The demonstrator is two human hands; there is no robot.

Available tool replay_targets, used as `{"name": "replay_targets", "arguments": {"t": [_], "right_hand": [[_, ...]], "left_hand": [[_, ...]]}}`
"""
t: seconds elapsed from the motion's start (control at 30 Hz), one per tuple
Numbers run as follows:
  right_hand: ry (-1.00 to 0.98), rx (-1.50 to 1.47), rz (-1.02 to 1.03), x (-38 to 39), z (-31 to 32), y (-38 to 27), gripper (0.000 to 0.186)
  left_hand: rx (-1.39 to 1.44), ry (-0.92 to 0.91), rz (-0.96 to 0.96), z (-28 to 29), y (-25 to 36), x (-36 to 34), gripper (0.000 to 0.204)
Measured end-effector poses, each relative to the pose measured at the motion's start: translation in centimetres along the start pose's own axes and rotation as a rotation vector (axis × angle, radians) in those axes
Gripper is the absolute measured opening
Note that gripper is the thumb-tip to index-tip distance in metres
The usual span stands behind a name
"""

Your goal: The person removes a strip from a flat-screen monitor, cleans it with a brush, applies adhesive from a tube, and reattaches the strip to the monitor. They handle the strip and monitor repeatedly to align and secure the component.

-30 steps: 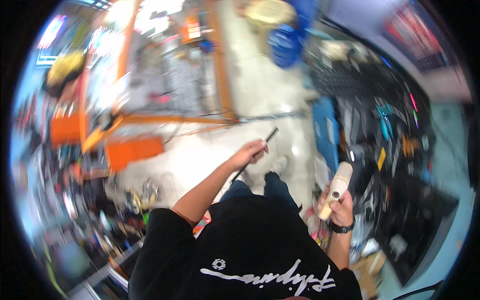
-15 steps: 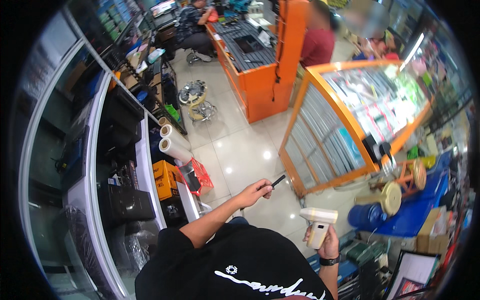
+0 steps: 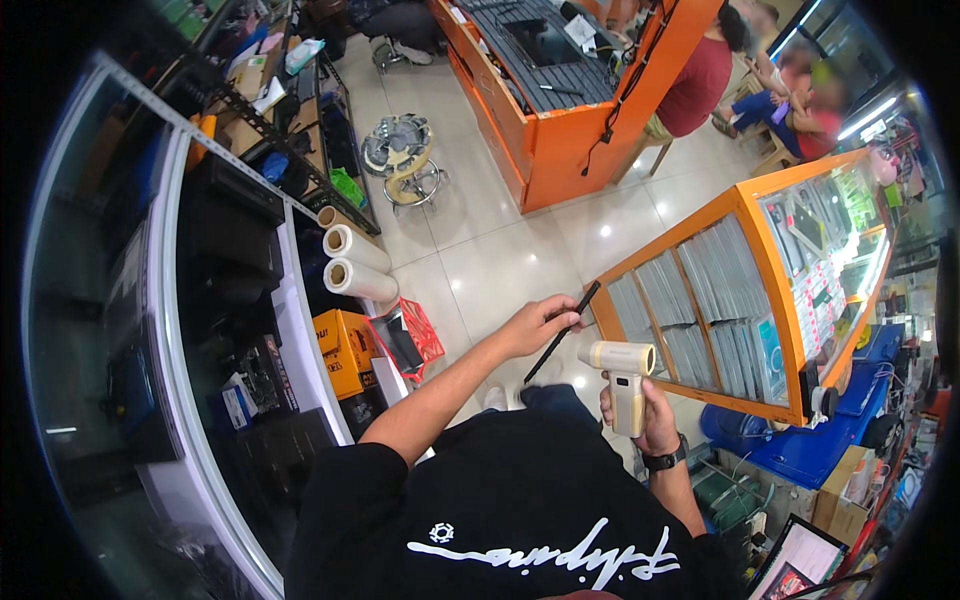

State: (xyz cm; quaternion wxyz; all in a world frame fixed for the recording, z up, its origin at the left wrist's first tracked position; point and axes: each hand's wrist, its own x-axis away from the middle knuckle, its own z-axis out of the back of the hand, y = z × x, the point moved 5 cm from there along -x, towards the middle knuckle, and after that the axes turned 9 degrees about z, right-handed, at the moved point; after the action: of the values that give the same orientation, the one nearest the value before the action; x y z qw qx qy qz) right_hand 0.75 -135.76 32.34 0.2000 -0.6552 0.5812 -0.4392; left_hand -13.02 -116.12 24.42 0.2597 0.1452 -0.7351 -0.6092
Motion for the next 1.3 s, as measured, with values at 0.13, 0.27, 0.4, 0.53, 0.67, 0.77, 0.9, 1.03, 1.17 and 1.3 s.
{"name": "replay_targets", "arguments": {"t": [0.13,0.27,0.4,0.53,0.67,0.77,0.9,1.03,1.17,1.3], "right_hand": [[0.049,0.030,0.068,-6.0,2.0,-1.9,0.063],[0.078,0.006,0.110,-13.9,5.0,-3.7,0.050],[-0.006,-0.007,0.180,-21.0,4.4,-10.2,0.052],[0.100,0.037,0.171,-24.8,5.8,-13.2,0.054],[0.268,0.031,0.239,-28.9,5.7,-14.2,0.048],[0.545,0.019,0.243,-31.9,4.6,-12.1,0.042],[0.834,-0.062,0.254,-33.3,1.4,-9.0,0.041],[1.193,-0.102,0.226,-32.4,-6.9,-5.5,0.035],[1.498,0.129,0.206,-32.2,-16.1,-2.6,0.043],[1.760,0.166,0.250,-32.5,-23.5,0.3,0.043]], "left_hand": [[-0.348,-0.015,0.025,3.7,1.7,-5.6,0.024],[-0.544,0.028,0.020,7.3,2.1,-11.4,0.030],[-0.479,0.041,0.072,10.0,6.0,-16.6,0.035],[-0.458,-0.109,0.098,12.2,6.0,-24.4,0.035],[-0.456,-0.360,0.135,14.4,5.7,-31.7,0.038],[-0.403,-0.646,0.191,16.0,3.5,-36.3,0.038],[-0.431,-0.970,0.202,16.8,0.8,-39.3,0.034],[-0.482,-1.346,0.182,15.9,-0.5,-35.9,0.031],[-0.493,-1.604,0.186,15.3,-1.5,-29.3,0.043],[-0.401,-1.722,-0.099,15.0,0.0,-23.5,0.039]]}}
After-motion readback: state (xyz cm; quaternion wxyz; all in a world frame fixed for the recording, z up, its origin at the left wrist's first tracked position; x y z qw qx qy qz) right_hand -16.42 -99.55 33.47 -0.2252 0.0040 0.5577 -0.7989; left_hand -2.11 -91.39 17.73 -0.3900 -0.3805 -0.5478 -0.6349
